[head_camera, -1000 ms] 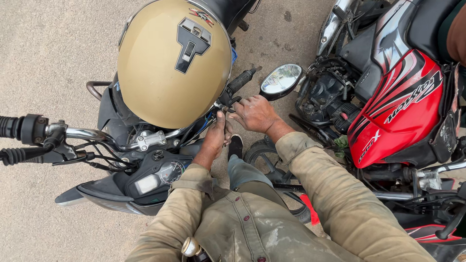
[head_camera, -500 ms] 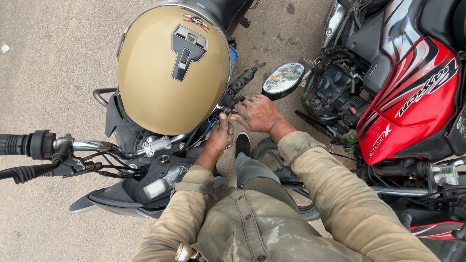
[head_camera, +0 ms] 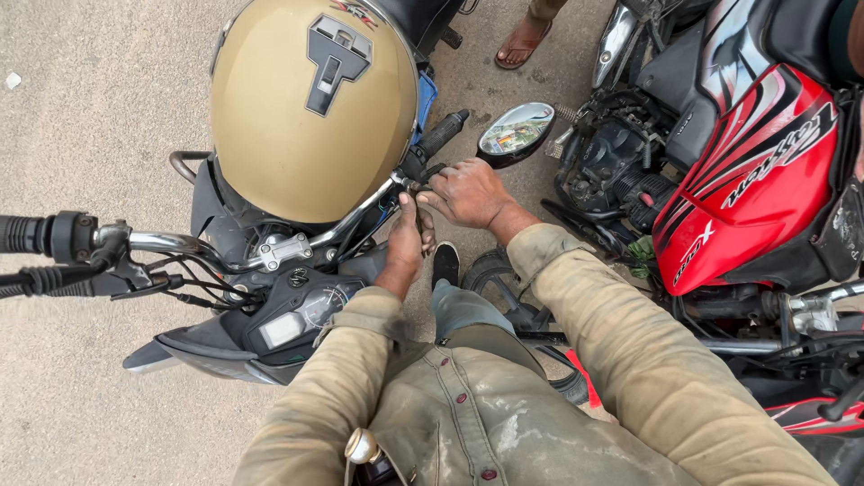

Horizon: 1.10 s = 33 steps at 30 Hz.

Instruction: The person unlocks a motorcycle, then moves to a detached tire lying on the ground. They attach an air hose with a pressure gauge to the tire valve and inflate it while monitoring the pressure.

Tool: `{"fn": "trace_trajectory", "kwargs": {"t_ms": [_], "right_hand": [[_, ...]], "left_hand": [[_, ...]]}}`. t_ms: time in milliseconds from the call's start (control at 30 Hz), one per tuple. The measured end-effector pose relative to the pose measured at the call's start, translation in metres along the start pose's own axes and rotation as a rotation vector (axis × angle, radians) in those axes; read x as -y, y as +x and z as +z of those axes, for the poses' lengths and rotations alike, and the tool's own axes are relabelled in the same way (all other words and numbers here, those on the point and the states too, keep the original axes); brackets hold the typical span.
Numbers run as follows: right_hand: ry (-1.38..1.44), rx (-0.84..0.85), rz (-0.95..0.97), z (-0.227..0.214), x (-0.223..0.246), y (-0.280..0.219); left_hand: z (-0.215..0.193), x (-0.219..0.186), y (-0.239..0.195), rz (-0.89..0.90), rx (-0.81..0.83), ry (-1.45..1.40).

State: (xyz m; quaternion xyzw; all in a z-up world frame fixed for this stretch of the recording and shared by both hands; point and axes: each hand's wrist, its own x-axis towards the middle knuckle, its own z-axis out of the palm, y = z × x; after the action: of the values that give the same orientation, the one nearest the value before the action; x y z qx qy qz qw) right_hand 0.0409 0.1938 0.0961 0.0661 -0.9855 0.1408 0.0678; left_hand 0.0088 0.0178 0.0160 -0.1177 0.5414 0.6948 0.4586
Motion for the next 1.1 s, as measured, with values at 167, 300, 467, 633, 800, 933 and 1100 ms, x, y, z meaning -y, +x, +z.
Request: {"fn": "trace_trajectory", "kwargs": {"t_ms": [167,300,467,633,800,933,1100], "right_hand": [[-0.115,-0.055,0.092,-0.028,0.035,-0.009],[-0.019,-0.466,0.365,-0.010,0.096,-0.073],[0.408,-0.347,0.833,0.069,0.188,-0.271],[0.648,0.107,1.299,0.148,0.340,-0.469],[0.989,0.117,1.675,0.137,0.469,-0.602],[1.061,-0.063,1.946,0.122,0.531,-0.690],[1.123,-0.314,2.097,0.141,0.602,-0.802]], "left_hand": [[0.037,0.030,-0.028,-0.075,-0.030,-0.014],[0.020,0.050,-0.081,-0.051,0.119,0.260],[-0.059,0.096,-0.172,0.035,0.248,0.503],[-0.165,0.141,-0.246,-0.127,0.243,0.617],[-0.226,0.194,-0.300,-0.254,0.147,0.729],[-0.201,0.252,-0.337,-0.291,0.240,0.881],[-0.107,0.330,-0.386,-0.248,0.449,1.108]]}}
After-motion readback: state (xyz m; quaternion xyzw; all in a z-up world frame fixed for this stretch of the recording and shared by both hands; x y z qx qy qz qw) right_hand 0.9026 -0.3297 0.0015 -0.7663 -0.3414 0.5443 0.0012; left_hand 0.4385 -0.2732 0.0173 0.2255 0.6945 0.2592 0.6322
